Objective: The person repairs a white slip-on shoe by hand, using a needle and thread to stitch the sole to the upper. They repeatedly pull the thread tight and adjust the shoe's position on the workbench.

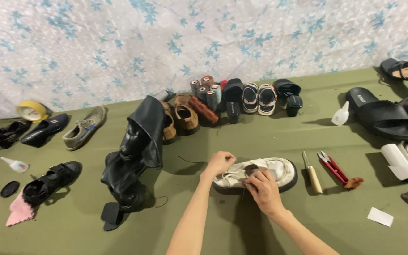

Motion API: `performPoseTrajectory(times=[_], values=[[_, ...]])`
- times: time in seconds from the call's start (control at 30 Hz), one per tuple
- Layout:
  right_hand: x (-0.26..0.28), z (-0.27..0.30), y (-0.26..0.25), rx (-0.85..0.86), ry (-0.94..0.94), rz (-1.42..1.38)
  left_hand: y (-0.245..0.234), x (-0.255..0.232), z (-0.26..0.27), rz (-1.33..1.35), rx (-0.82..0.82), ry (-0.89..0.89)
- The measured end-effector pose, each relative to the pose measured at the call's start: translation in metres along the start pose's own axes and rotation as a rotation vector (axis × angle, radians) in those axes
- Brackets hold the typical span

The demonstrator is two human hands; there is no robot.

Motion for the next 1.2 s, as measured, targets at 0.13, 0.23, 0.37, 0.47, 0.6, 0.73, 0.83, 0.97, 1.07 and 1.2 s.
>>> performPoseTrajectory(times=[0.13, 0.23, 0.37, 0.47, 0.6, 0.73, 0.83, 0.97, 1.07, 1.2], values=[[-0.001, 0.007, -0.005, -0.021, 0.005, -0.045, 0.010, -0.009, -0.013, -0.051, 0.189, -0.108], [-0.001, 0.009, -0.002, 0.003, -0.004, -0.023, 0.009, -0.018, -0.008, -0.006, 0.245, -0.141], [0.009, 0.019, -0.006, -0.030, -0.090, 0.045, 0.009, -0.034, 0.017, 0.003, 0.287, -0.258], [0.016, 0.026, -0.010, -0.058, -0.137, 0.082, 0.016, -0.025, 0.021, 0.075, 0.287, -0.262], [0.027, 0.036, -0.019, -0.112, -0.240, 0.128, 0.017, -0.024, 0.021, 0.075, 0.277, -0.081], [0.039, 0.052, -0.026, -0.118, -0.300, 0.207, 0.017, -0.042, 0.050, 0.216, 0.295, 0.018], [0.043, 0.060, -0.030, -0.123, -0.314, 0.233, 0.015, -0.049, 0.065, 0.127, 0.141, 0.139], [0.047, 0.062, -0.034, -0.140, -0.343, 0.241, 0.020, -0.046, 0.075, 0.011, 0.023, 0.184], [0.048, 0.062, -0.033, -0.131, -0.351, 0.260, 0.016, -0.051, 0.085, 0.166, -0.035, 0.178], [0.044, 0.064, -0.026, -0.090, -0.335, 0.272, 0.011, -0.048, 0.093, 0.462, -0.127, 0.152]])
Point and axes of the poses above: each hand's wrist, its own z-axis away from the middle knuckle, its own y-axis out of the palm, x = y × z, the point moved 7 cm from there along -z, towards the middle knuckle, and after that the axes turned 3 degrees about y, right-handed, at the moved point
